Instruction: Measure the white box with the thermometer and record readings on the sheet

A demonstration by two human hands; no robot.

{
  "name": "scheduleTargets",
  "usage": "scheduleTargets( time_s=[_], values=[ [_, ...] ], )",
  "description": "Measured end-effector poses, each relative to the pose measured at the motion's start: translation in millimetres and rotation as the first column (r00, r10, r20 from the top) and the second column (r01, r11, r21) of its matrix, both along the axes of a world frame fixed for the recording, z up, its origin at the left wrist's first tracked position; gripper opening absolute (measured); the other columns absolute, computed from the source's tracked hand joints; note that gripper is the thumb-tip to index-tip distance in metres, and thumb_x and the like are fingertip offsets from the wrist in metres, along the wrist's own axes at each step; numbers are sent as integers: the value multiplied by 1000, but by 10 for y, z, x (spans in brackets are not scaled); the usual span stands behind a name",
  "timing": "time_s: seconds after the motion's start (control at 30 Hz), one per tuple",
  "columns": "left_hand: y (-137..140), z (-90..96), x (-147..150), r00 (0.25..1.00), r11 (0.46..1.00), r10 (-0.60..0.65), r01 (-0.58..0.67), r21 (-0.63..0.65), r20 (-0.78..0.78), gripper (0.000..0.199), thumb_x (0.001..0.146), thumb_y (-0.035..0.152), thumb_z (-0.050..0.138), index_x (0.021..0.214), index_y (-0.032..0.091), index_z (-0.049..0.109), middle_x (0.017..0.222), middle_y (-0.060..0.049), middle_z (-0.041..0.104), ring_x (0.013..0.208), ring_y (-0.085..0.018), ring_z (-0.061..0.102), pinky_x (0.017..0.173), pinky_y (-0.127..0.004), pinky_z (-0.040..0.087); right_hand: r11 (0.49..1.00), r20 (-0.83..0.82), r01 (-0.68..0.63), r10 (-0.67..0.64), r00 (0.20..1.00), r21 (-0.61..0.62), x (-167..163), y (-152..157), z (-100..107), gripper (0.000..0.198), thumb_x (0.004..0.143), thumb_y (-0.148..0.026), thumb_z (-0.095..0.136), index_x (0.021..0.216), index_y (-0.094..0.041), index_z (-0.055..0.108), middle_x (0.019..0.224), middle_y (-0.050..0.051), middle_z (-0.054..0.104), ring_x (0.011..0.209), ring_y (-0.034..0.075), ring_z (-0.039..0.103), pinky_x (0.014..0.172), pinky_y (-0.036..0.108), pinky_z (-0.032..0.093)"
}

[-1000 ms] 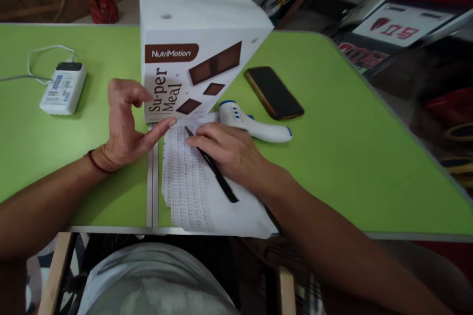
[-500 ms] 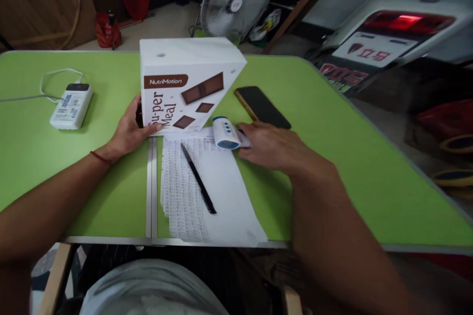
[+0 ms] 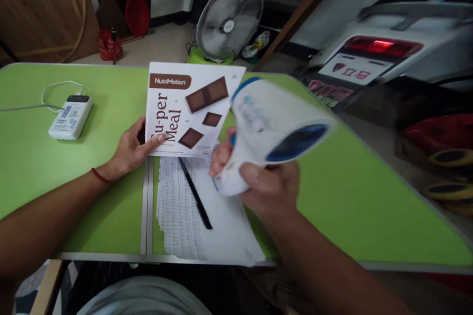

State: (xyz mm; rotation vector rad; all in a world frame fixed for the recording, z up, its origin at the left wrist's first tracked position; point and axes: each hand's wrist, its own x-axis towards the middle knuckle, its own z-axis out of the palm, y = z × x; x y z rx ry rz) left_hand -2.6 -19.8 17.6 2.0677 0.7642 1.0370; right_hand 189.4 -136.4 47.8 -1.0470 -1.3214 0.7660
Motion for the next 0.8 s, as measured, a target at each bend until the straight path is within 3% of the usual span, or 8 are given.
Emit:
scheduleTargets(
  time_s=[0.07, 0.27, 0.5, 0.67, 0.8],
  values=[
    [9, -11, -7, 1000, 1000, -14, 14, -1, -18, 41, 90, 43, 55, 120, 16, 51, 115, -11, 65, 98, -20, 64, 77, -33, 59, 995, -105, -86, 80, 991, -58, -91, 14, -62, 26, 75, -46, 61, 80, -23, 52, 68, 1, 56, 57, 15, 55, 55, 35, 51],
    [10, -3, -29, 999, 1000, -23, 23, 16, -43, 41, 89, 42, 55, 119, 15, 51, 115, -12, 64, 98, -21, 64, 78, -33, 59, 980, -197, -121, 89, 976, -157, -134, 143, -144, 25, 75, -45, 62, 79, -22, 52, 68, -1, 57, 58, 13, 55, 56, 32, 52],
    [2, 16, -23, 999, 999, -40, 40, -18, -34, 44, 88, 46, 56, 119, 15, 50, 117, -12, 63, 99, -22, 63, 76, -34, 58, 980, -260, -147, 109, 960, -134, -193, 191, -181, 27, 74, -46, 66, 80, -22, 54, 76, 0, 60, 65, 14, 59, 63, 34, 55],
    [7, 18, -34, 998, 999, -35, 36, 12, -61, 45, 89, 48, 55, 119, 14, 50, 117, -13, 63, 100, -22, 63, 76, -33, 58, 973, -275, -176, 131, 953, -147, -195, 176, -188, 28, 74, -47, 68, 81, -22, 56, 72, 0, 61, 64, 14, 60, 65, 36, 56],
    [4, 21, -31, 999, 998, -45, 44, -39, -26, 45, 87, 49, 58, 115, 15, 52, 116, -12, 64, 102, -23, 62, 79, -35, 57, 977, -269, -168, 128, 955, -130, -187, 168, -200, 26, 76, -45, 67, 81, -21, 57, 72, 0, 62, 64, 14, 61, 66, 36, 56]
  ],
)
